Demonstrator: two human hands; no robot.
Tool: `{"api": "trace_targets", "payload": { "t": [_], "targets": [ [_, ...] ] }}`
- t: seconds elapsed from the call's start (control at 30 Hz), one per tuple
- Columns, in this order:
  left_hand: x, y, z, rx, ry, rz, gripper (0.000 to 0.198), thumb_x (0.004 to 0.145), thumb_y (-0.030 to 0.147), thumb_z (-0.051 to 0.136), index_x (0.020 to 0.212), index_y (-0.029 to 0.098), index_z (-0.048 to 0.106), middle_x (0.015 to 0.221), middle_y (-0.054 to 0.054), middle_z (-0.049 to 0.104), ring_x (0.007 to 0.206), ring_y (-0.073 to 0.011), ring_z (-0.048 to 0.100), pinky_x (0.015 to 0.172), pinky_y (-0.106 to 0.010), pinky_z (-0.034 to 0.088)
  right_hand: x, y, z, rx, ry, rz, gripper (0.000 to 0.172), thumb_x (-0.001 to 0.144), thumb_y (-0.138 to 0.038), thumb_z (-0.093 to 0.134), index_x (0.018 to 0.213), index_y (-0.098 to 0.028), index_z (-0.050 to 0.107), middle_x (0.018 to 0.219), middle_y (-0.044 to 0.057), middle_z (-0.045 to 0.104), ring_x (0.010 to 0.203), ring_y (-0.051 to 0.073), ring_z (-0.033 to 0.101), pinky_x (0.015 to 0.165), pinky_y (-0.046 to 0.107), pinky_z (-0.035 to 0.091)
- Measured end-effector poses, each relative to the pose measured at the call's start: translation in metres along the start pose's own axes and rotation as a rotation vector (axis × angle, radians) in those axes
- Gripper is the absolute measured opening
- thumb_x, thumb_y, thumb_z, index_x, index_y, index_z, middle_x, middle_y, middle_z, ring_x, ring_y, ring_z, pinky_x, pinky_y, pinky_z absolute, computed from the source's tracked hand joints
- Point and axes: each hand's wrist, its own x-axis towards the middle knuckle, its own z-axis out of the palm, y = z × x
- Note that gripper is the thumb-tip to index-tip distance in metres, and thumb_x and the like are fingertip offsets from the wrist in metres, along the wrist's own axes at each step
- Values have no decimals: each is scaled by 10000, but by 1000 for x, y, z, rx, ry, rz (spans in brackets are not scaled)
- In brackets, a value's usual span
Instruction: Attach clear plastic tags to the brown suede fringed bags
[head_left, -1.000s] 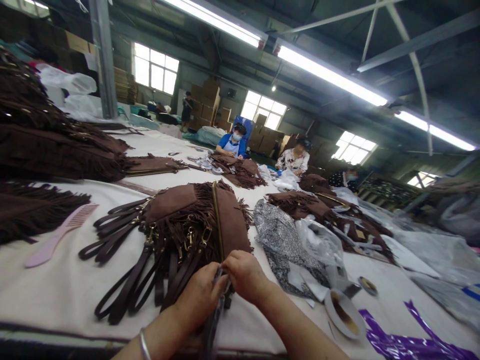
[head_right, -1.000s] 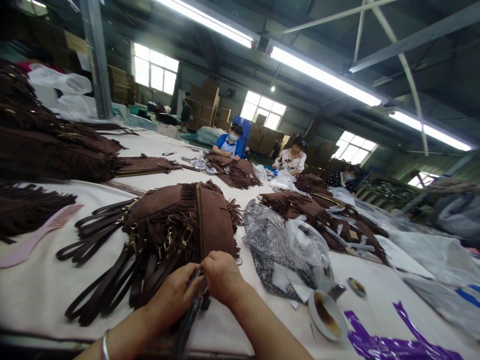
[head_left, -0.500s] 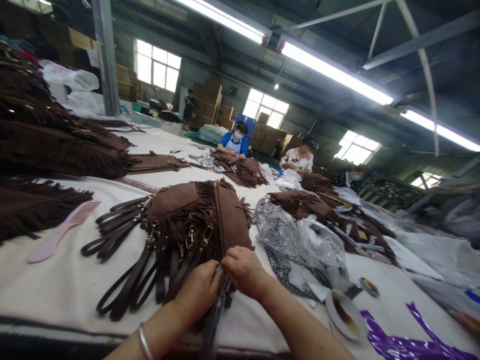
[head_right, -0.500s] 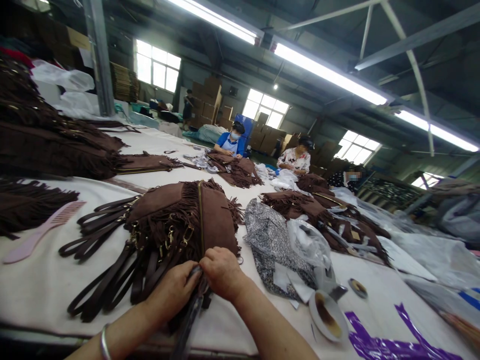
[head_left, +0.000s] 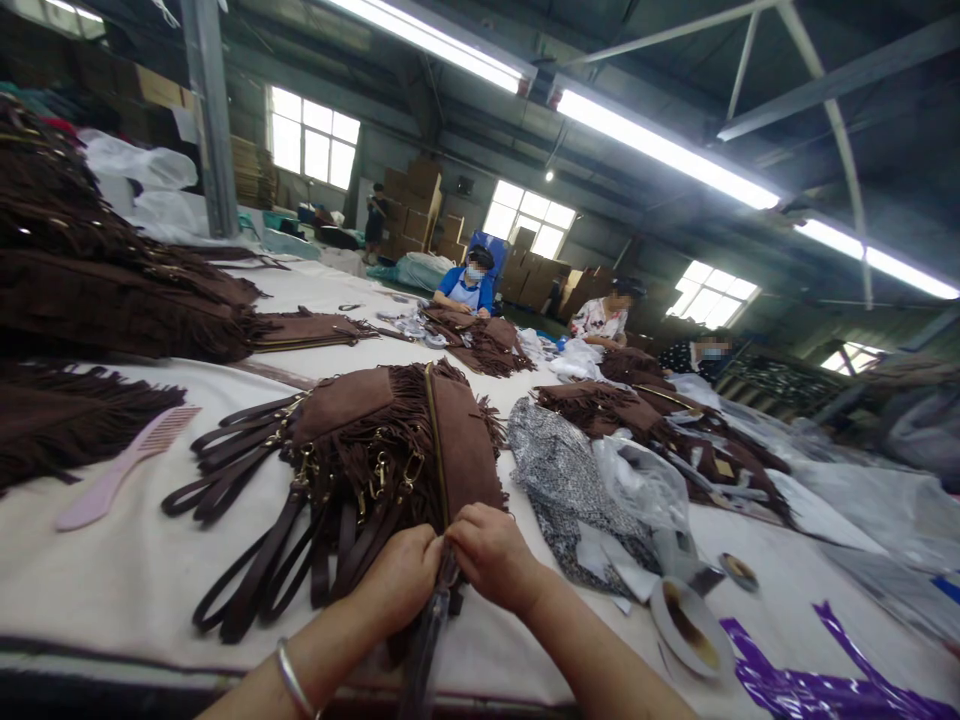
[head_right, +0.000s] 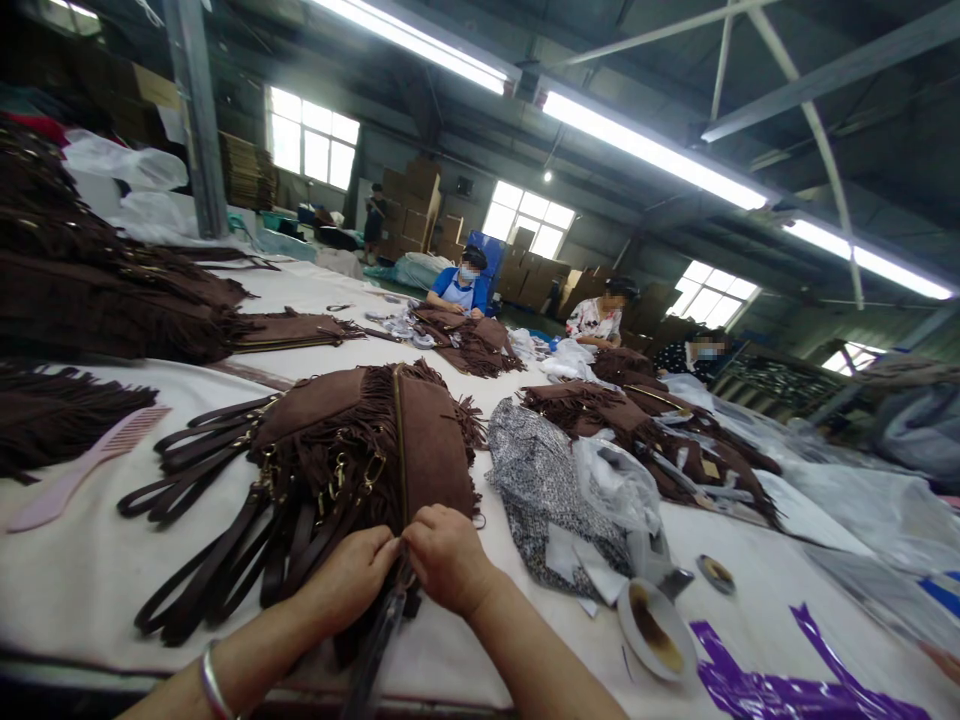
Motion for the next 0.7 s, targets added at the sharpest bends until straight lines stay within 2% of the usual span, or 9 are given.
{"api": "trace_targets", "payload": {
  "t": [0.1, 0.17, 0.3, 0.43, 0.57, 0.7],
  "targets": [
    [-1, -3, 2, -50, 27, 16, 291, 886, 280, 437, 623, 200, 532, 644, -34, 601, 654, -186, 543, 609, -271, 294, 1, -1, -9, 94, -39, 62, 215, 871, -220, 531, 1069, -197, 612, 922, 51, 614, 879, 175, 554, 779, 277, 423],
    [-1, -6, 3, -65, 31, 43, 281, 890, 276, 429, 648, 199, 550, 670, -39, 613, 668, -186, 552, 618, -271, 300, 4, -2, -13, 87, -68, 90, 284, 853, -258, 574, 1129, -198, 598, 940, 53, 619, 892, 183, 562, 776, 276, 430],
    [-1, -8, 2, -34, 16, 79, 292, 911, 307, 403, 681, 201, 548, 700, -45, 620, 690, -190, 560, 630, -277, 312, 9, -1, -10, 8, -98, 101, 122, 856, -241, 573, 922, -217, 673, 869, 35, 626, 848, 172, 570, 731, 260, 416],
    [0, -5, -1, -65, 13, 48, 296, 900, 313, 408, 648, 203, 517, 678, -39, 600, 683, -193, 545, 634, -285, 326, 9, -1, 0, -29, -61, 87, 134, 868, -231, 555, 801, -217, 670, 815, 19, 619, 796, 155, 563, 685, 253, 394],
    [-2, 0, -3, -271, -65, -43, 312, 856, 378, 473, 594, 208, 474, 572, 9, 502, 582, -158, 467, 561, -266, 310, 7, -3, 5, -84, -16, 80, 169, 878, -231, 530, 749, -203, 635, 785, 21, 600, 760, 152, 540, 670, 265, 377],
    [-7, 3, -6, -535, -197, -229, 428, 783, 610, 513, 634, 216, 438, 480, 82, 334, 421, -91, 273, 433, -244, 182, 7, -2, 5, -134, 18, 21, 147, 865, -214, 545, 727, -191, 590, 771, 22, 578, 741, 156, 508, 659, 275, 366]
  ]
}}
